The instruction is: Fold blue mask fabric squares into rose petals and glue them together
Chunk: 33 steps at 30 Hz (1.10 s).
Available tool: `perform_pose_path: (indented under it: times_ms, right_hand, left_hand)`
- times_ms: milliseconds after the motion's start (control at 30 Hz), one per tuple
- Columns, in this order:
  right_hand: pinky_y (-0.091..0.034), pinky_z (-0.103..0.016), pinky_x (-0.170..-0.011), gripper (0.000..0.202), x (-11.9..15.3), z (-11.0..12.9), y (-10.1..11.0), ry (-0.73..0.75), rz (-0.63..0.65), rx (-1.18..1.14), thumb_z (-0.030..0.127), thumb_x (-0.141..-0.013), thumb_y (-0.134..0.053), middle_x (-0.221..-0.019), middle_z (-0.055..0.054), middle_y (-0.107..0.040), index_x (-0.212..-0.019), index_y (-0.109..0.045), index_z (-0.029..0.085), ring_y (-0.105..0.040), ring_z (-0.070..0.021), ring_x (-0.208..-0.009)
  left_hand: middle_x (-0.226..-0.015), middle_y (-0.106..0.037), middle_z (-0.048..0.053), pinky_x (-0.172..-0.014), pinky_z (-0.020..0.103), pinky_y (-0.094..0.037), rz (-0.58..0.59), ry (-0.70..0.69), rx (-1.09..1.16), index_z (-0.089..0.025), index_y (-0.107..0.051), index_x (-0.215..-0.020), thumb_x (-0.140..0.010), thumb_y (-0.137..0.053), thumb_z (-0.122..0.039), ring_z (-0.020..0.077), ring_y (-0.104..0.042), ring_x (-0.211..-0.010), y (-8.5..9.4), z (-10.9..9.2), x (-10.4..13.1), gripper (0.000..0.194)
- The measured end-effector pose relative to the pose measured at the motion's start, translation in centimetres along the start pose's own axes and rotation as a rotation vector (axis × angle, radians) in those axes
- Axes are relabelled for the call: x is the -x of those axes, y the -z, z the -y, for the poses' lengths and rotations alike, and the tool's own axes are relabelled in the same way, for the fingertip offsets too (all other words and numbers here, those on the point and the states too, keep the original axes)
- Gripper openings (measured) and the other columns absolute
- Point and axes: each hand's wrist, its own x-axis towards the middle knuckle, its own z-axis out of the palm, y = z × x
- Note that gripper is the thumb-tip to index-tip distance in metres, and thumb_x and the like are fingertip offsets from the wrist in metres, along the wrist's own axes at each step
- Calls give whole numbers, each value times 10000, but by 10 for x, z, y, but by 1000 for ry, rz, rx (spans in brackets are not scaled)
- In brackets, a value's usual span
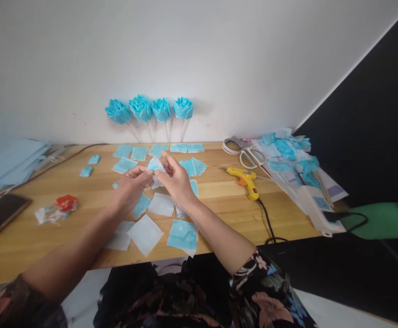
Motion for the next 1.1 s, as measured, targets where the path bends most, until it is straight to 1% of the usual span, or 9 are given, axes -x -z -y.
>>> perform_pose_path:
  times_ms: [233, 333, 433, 500, 700, 833, 933, 1033, 1100]
  right_hand:
    - [-493, -289, -841, 585, 0, -2, 0, 2, -18, -25, 281, -784, -663, -874, 23, -591, -1363, -582, 267, -569, -145, -835]
    - [-485, -273, -815, 579, -1, -4, 1, -5, -31, -12, 264, -776, -654, -856, 29, -564, -1351, -592, 271, -552, -137, -826]
    - [-468, -271, -794, 562, -2, -5, 1, -17, -47, -15, 263, -758, -640, -836, 32, -533, -1320, -612, 268, -527, -135, -807]
    - [-456, -280, -791, 543, -1, -5, 1, -22, -44, -21, 274, -750, -637, -838, 29, -524, -1293, -626, 264, -517, -137, -802]
    - [-452, -285, -765, 539, 1, -2, 0, -36, -26, -38, 273, -746, -645, -824, 29, -547, -1285, -632, 264, -526, -141, -803]
    - [-475, -299, -799, 553, 2, -4, -1, -20, 6, -27, 270, -763, -655, -830, 30, -574, -1315, -617, 271, -548, -142, -815]
    - [-506, -328, -860, 620, -1, -5, 4, 1, 76, -3, 293, -779, -683, -927, 14, -643, -1387, -556, 294, -600, -157, -877]
    - [-520, -377, -928, 624, -6, -1, 17, 84, 77, 77, 339, -835, -656, -1098, -26, -681, -1437, -491, 318, -628, -192, -1019]
    - [-496, -421, -1003, 554, -10, 5, 27, 234, 5, 209, 337, -892, -594, -1207, -50, -665, -1434, -483, 322, -607, -211, -1142]
  left_hand:
    - [-525, -491, -48, -583, 255, -341, 26, 11, 0, -176, -660, -679, -732, -809, -357, 81, -430, -537, -2, -1, 0, 241]
    - [-548, -493, -58, -579, 252, -349, 38, 46, 39, -183, -671, -815, -729, -814, -369, 81, -434, -535, -4, -1, 1, 250]
    - [-548, -468, -84, -578, 249, -359, 49, 70, 89, -217, -627, -1033, -723, -818, -364, 90, -438, -531, -7, -5, 3, 393]
    - [-542, -455, -94, -586, 248, -368, 40, 72, 91, -224, -601, -1083, -712, -821, -350, 95, -443, -536, -8, -8, 3, 450]
    - [-745, -594, -18, -664, 251, -396, 35, 23, -56, -171, -682, -848, -718, -784, -347, 101, -502, -673, -3, -12, 2, 242]
    - [-692, -574, -24, -665, 260, -377, 11, 15, -166, -170, -654, -730, -711, -771, -329, 113, -496, -675, -3, -11, 2, 198]
    - [-660, -555, -30, -680, 262, -373, -22, 5, -182, -172, -636, -694, -735, -740, -315, 110, -484, -664, -1, -10, 1, 181]
    - [-643, -545, -28, -695, 265, -378, -46, 27, -103, -172, -617, -667, -744, -721, -307, 106, -482, -650, 3, -9, -3, 188]
    - [-618, -540, -25, -691, 269, -383, -50, 53, -27, -171, -593, -635, -733, -722, -300, 106, -482, -630, 6, -9, -5, 208]
